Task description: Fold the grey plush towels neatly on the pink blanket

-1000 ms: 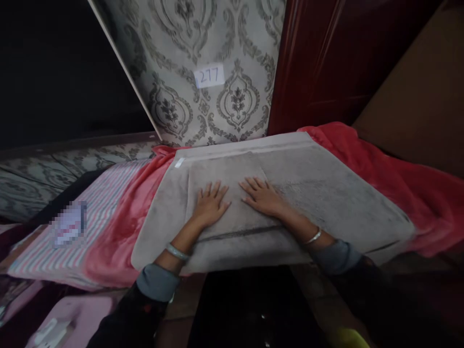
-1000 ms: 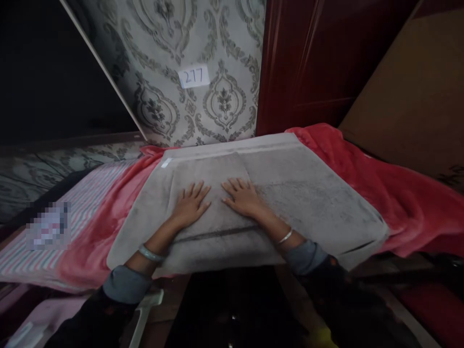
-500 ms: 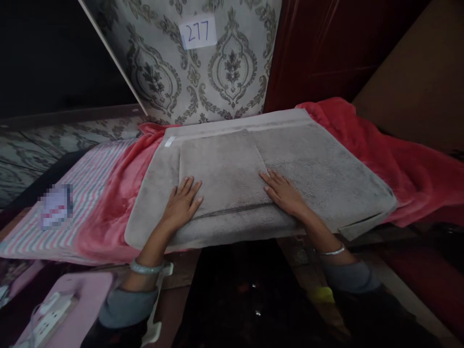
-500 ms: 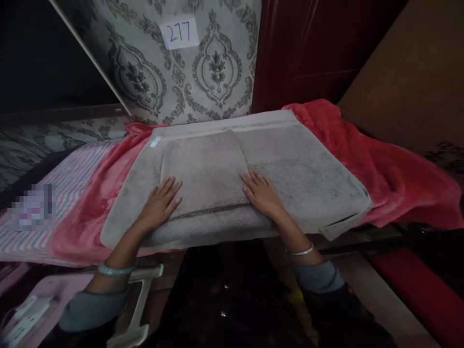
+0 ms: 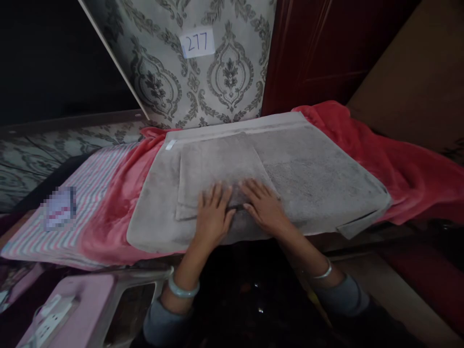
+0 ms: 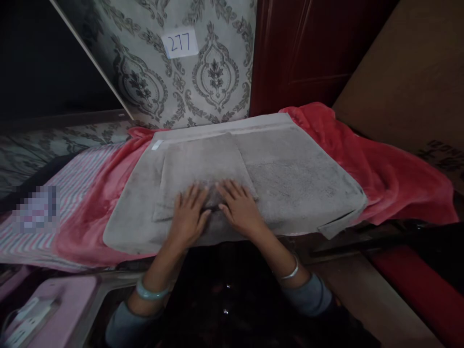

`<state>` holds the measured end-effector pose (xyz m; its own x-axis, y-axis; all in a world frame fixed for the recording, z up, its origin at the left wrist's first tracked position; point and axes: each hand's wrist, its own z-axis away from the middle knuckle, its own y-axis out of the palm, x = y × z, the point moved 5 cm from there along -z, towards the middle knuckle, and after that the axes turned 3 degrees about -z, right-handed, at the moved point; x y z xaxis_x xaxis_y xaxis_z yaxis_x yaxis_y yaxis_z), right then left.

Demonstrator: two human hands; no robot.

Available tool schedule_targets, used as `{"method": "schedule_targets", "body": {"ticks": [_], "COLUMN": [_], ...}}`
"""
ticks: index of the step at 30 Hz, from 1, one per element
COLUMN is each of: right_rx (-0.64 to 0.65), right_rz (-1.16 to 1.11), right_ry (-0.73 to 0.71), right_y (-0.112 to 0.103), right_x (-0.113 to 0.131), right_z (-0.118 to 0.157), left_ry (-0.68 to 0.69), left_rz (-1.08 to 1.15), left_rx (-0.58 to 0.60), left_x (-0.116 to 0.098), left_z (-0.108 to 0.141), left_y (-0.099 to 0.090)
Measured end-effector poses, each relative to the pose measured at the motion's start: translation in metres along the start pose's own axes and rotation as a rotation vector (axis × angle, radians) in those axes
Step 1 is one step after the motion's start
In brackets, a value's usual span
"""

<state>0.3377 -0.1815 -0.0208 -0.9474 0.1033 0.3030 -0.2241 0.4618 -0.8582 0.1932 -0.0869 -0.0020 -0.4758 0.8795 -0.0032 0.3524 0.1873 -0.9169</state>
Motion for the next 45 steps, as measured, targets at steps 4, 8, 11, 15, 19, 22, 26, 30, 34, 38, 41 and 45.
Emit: {"method": "schedule_targets", "body": {"ticks": [4, 8, 11, 15, 19, 22, 26, 30, 34, 38, 41, 45], "right_rx": [0.056, -0.044, -0.094, -0.149, -0.266, -0.344, -0.274, -0.123, -0.015, -0.049, -0.154, -0.234], "right_rz": [0.031, 0.006, -0.037, -0.112, -0.207, -0.283, -0.354, -0.389, -0.59, -1.145, -1.49, -1.647], "right_ry": [-0.028, 0.012, 0.04, 0.043, 0.134, 0.268, 0.378, 0.471, 0.481, 0.686, 0.786, 0.801], "right_y": [0.016, 0.015, 0.013, 0.008, -0.004, -0.011, -0.013, -0.014, -0.015, -0.013, -0.013, -0.013], "right_x": [0.0, -0.006, -0.007, -0.011, -0.035, -0.055, -0.07, -0.082, -0.083, -0.072, -0.06, -0.05], "right_z": [0.015, 0.03, 0.033, 0.036, 0.043, 0.045, 0.028, 0.002, -0.013, -0.012, -0.014, -0.02], "left_ry": [0.008, 0.005, 0.005, -0.002, -0.005, 0.043, 0.15, 0.145, 0.102, 0.062, 0.053, 0.024], "left_rz": [-0.048, -0.048, -0.037, -0.005, 0.006, -0.019, -0.039, -0.09, -0.11, -0.093, -0.08, -0.08], "left_rx": [0.011, -0.067, -0.133, -0.198, -0.138, -0.028, 0.113, 0.133, 0.108, 0.077, 0.043, -0.006], "left_x": [-0.011, -0.003, 0.0, 0.003, 0.003, -0.002, -0.016, -0.027, -0.034, -0.036, -0.035, -0.03], "left_z": [0.012, 0.028, 0.036, 0.043, 0.034, 0.015, -0.009, -0.02, -0.025, -0.028, -0.028, -0.028], "left_y": [0.018, 0.021, 0.021, 0.018, 0.01, 0.006, 0.007, 0.007, 0.008, 0.009, 0.009, 0.01]}}
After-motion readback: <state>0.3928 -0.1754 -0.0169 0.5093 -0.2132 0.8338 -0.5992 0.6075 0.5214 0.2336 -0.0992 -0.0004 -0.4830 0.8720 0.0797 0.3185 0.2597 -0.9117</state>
